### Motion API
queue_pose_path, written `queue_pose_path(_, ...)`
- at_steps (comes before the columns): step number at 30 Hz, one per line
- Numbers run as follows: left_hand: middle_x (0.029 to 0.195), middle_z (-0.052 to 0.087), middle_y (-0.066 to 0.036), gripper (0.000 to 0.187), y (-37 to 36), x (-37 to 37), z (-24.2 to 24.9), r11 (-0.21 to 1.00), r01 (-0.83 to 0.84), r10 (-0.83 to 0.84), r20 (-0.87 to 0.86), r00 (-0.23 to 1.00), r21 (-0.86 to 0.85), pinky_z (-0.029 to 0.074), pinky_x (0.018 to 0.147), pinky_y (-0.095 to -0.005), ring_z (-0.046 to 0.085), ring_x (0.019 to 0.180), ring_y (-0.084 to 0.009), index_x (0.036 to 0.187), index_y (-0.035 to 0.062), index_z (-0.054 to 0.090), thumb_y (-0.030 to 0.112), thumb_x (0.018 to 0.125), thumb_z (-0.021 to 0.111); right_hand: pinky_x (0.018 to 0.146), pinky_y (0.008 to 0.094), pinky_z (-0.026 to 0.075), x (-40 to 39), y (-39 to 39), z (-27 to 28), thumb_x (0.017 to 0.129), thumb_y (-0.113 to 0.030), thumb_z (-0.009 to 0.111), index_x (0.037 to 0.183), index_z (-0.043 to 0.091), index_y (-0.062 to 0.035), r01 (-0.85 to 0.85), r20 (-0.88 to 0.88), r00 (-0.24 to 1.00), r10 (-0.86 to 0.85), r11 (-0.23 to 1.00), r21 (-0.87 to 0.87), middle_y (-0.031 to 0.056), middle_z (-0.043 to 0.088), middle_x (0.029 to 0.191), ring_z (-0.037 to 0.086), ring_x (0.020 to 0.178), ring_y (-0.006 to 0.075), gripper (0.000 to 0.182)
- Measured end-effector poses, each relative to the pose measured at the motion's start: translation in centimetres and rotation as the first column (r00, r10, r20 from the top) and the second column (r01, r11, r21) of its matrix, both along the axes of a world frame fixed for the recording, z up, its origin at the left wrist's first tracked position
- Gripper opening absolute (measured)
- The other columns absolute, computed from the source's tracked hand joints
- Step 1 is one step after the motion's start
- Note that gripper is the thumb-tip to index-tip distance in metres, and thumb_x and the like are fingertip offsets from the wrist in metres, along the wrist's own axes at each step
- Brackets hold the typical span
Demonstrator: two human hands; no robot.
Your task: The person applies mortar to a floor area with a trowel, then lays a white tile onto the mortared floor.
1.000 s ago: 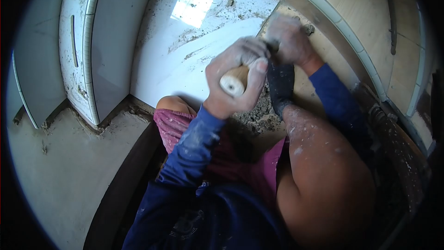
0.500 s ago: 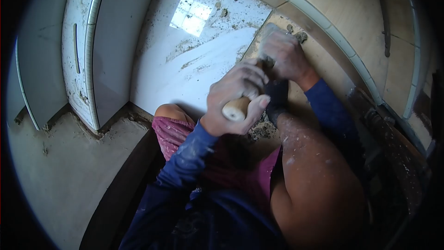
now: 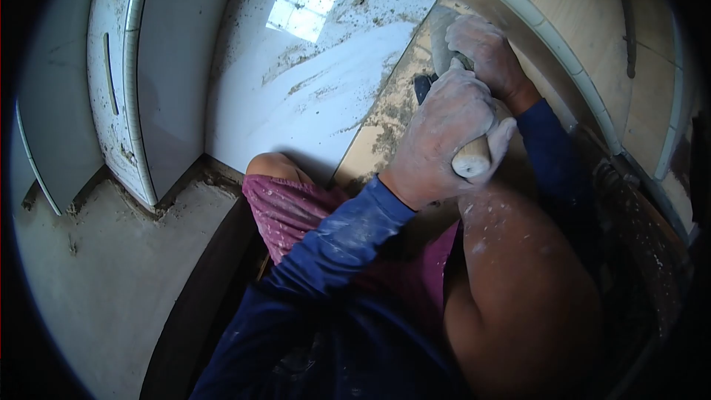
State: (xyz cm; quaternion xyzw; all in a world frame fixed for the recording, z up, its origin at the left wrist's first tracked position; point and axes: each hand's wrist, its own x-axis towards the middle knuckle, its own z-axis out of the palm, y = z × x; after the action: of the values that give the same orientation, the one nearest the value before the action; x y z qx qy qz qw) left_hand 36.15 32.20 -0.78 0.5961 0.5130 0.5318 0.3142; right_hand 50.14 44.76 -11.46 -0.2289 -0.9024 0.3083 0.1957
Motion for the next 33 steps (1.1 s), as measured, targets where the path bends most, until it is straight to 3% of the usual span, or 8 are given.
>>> queue_pose_path(3, 0.083, 0.063, -0.016, 0.012, -3.5, -0.3, 2.8, 0.984, -0.099, 0.099, -0.007, 0.995, -0.147, 0.054, 0.087, -0.0448, 0.066, 0.08, -0.0333, 0.084, -0.0003, 0.062, -0.005, 0.082, 0.072, 0.08, 0.0458, 0.052, -1.5, -4.8, -1.5, 0.076, -0.03, 0.068, 0.073, 0.061, -0.0061, -0.093, -0.107, 0.991, 0.086, 0.994, -0.061, 0.0133, 0.062, 0.08, 0.064, 0.081, 0.0353, 0.026)
queue_pose_path(7, 0.078, 0.062, -0.011, 0.013, -9.3, -0.6, 3.4, 0.977, -0.097, 0.099, 0.001, 0.995, -0.191, 0.053, 0.092, -0.0493, 0.067, 0.078, -0.0314, 0.082, 0.0029, 0.061, -0.003, 0.082, 0.073, 0.086, 0.0448, 0.053, -3.3, -10.0, 0.5, 0.079, -0.026, 0.066, 0.073, 0.061, -0.0058, -0.154, -0.15, 0.979, 0.14, 0.984, -0.09, 0.0141, 0.064, 0.08, 0.066, 0.084, 0.0332, 0.021)
queue_pose_path(15, 0.084, 0.063, -0.011, 0.018, -2.0, -1.3, 0.8, 0.993, 0.116, -0.116, 0.035, 0.993, 0.006, 0.051, 0.094, -0.0494, 0.065, 0.085, -0.031, 0.081, 0.0053, 0.062, 0.0, 0.08, 0.079, 0.1, 0.0457, 0.052, -0.3, -3.1, 0.8, 0.075, -0.017, 0.07, 0.077, 0.06, -0.0003, -0.004, -0.096, 0.995, 0.01, 0.998, 0.057, 0.0184, 0.066, 0.091, 0.067, 0.093, 0.0376, 0.019)
queue_pose_path(18, 0.084, 0.06, -0.011, 0.019, -1.0, -1.0, -0.3, 0.996, 0.086, -0.088, 0.053, 0.995, 0.03, 0.05, 0.092, -0.0473, 0.062, 0.084, -0.0314, 0.08, 0.0059, 0.059, 0.001, 0.08, 0.077, 0.094, 0.0463, 0.053, -0.7, -1.7, 0.0, 0.076, -0.016, 0.07, 0.075, 0.059, -0.0006, 0.01, -0.108, 0.994, -0.004, 0.998, 0.054, 0.018, 0.065, 0.088, 0.066, 0.09, 0.0379, 0.019)
queue_pose_path(21, 0.082, 0.06, -0.011, 0.018, -1.6, -1.7, -0.4, 0.999, 0.04, -0.04, 0.101, 0.994, 0.001, 0.051, 0.091, -0.0458, 0.062, 0.081, -0.0307, 0.079, 0.0057, 0.059, -0.001, 0.08, 0.075, 0.076, 0.0468, 0.053, -1.7, -2.1, -0.2, 0.086, -0.041, 0.066, 0.066, 0.054, -0.0044, 0.011, -0.128, 0.992, -0.003, 0.998, 0.065, 0.0172, 0.059, 0.075, 0.063, 0.078, 0.0375, 0.044)
queue_pose_path(24, 0.08, 0.062, -0.012, 0.015, -3.5, -3.2, 0.9, 0.997, -0.034, 0.043, 0.138, 0.989, -0.065, 0.052, 0.092, -0.045, 0.064, 0.08, -0.029, 0.079, 0.0035, 0.058, -0.003, 0.085, 0.07, 0.071, 0.0458, 0.053, -3.0, -3.7, 1.3, 0.087, -0.042, 0.066, 0.063, 0.054, -0.0053, -0.045, -0.086, 0.995, 0.046, 0.999, 0.015, 0.0173, 0.06, 0.073, 0.063, 0.076, 0.0358, 0.045)
queue_pose_path(30, 0.08, 0.063, -0.014, 0.012, -10.4, -6.2, 4.3, 0.923, -0.233, 0.299, 0.189, 0.935, -0.306, 0.053, 0.09, -0.0456, 0.065, 0.082, -0.0282, 0.082, 0.002, 0.059, -0.003, 0.089, 0.067, 0.066, 0.0444, 0.052, -7.4, -9.9, 1.1, 0.076, -0.023, 0.062, 0.06, 0.056, -0.0087, -0.25, -0.093, 0.967, 0.239, 0.961, -0.122, 0.0139, 0.057, 0.061, 0.064, 0.064, 0.0323, 0.022)
queue_pose_path(33, 0.08, 0.063, -0.013, 0.013, -9.8, -6.1, 5.0, 0.944, -0.158, 0.225, 0.214, 0.951, -0.291, 0.053, 0.092, -0.047, 0.066, 0.083, -0.0277, 0.081, 0.0031, 0.06, -0.002, 0.088, 0.07, 0.065, 0.0448, 0.052, -6.8, -9.9, 1.2, 0.077, -0.023, 0.062, 0.063, 0.058, -0.0086, -0.242, -0.109, 0.967, 0.232, 0.966, -0.094, 0.014, 0.058, 0.063, 0.063, 0.063, 0.0318, 0.021)
